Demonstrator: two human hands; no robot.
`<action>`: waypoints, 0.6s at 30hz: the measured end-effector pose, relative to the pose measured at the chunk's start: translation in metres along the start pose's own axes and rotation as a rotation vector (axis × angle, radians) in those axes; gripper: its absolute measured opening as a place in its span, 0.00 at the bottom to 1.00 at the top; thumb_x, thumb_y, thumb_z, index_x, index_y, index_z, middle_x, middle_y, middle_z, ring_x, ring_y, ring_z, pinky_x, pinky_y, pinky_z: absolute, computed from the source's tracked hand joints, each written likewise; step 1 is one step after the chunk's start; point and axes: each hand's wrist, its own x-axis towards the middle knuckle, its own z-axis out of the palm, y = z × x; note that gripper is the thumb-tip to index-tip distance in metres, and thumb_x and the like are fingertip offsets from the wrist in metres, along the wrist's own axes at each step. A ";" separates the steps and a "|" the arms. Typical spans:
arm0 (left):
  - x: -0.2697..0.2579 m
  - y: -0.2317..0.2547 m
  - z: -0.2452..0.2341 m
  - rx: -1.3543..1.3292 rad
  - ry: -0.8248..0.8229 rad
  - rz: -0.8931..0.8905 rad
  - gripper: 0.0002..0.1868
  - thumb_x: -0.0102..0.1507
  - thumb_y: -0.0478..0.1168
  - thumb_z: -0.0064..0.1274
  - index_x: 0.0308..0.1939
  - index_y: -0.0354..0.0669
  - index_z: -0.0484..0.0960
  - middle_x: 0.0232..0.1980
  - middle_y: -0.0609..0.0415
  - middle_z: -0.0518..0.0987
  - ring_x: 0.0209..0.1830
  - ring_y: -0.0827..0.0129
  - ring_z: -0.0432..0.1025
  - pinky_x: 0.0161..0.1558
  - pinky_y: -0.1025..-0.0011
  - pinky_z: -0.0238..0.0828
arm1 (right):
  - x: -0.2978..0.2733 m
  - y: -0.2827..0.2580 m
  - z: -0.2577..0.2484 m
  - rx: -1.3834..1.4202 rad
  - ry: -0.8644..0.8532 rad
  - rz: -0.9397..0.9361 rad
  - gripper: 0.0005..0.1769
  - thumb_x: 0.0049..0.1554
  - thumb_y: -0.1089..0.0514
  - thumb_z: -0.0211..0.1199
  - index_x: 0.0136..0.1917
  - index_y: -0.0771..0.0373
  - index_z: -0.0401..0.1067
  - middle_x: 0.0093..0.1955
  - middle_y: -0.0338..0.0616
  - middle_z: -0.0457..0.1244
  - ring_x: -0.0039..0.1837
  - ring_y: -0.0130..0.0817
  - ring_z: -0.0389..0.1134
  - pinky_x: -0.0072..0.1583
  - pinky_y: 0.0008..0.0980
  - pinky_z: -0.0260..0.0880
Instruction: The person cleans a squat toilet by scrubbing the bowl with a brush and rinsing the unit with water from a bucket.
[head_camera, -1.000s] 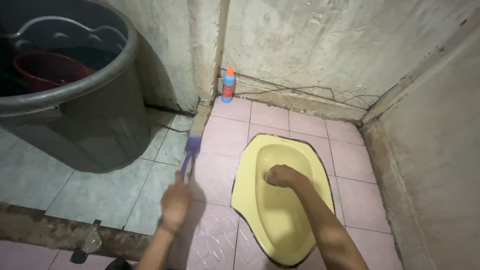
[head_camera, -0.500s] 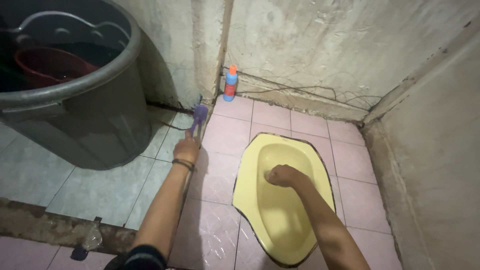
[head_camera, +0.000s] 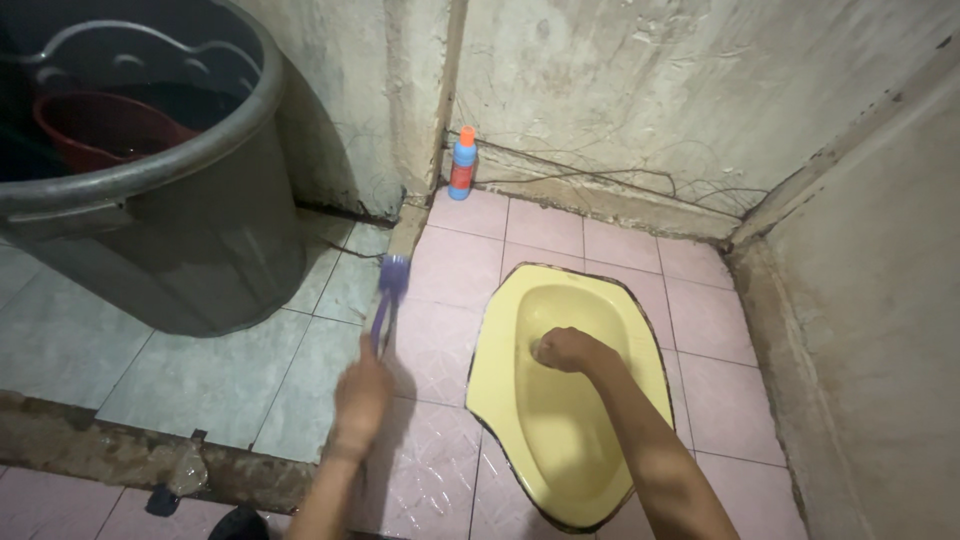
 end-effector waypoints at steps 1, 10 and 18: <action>0.022 0.002 0.005 0.017 0.033 0.009 0.29 0.65 0.39 0.43 0.71 0.45 0.59 0.41 0.30 0.82 0.44 0.33 0.77 0.49 0.42 0.71 | 0.000 0.000 0.001 0.000 -0.002 -0.001 0.22 0.56 0.42 0.53 0.42 0.62 0.78 0.46 0.53 0.71 0.49 0.49 0.71 0.55 0.46 0.70; 0.179 0.017 0.041 0.105 0.090 0.125 0.36 0.64 0.43 0.44 0.74 0.39 0.54 0.43 0.28 0.81 0.44 0.35 0.77 0.46 0.46 0.74 | 0.010 0.004 0.001 -0.107 0.001 0.031 0.27 0.58 0.41 0.49 0.48 0.62 0.80 0.52 0.57 0.71 0.55 0.54 0.72 0.59 0.48 0.71; 0.016 -0.031 0.024 0.103 0.070 0.110 0.30 0.67 0.42 0.43 0.72 0.37 0.57 0.38 0.33 0.82 0.38 0.39 0.79 0.39 0.47 0.77 | -0.004 0.002 -0.012 -0.012 -0.007 0.026 0.25 0.55 0.41 0.56 0.37 0.65 0.78 0.43 0.55 0.72 0.47 0.47 0.73 0.53 0.44 0.73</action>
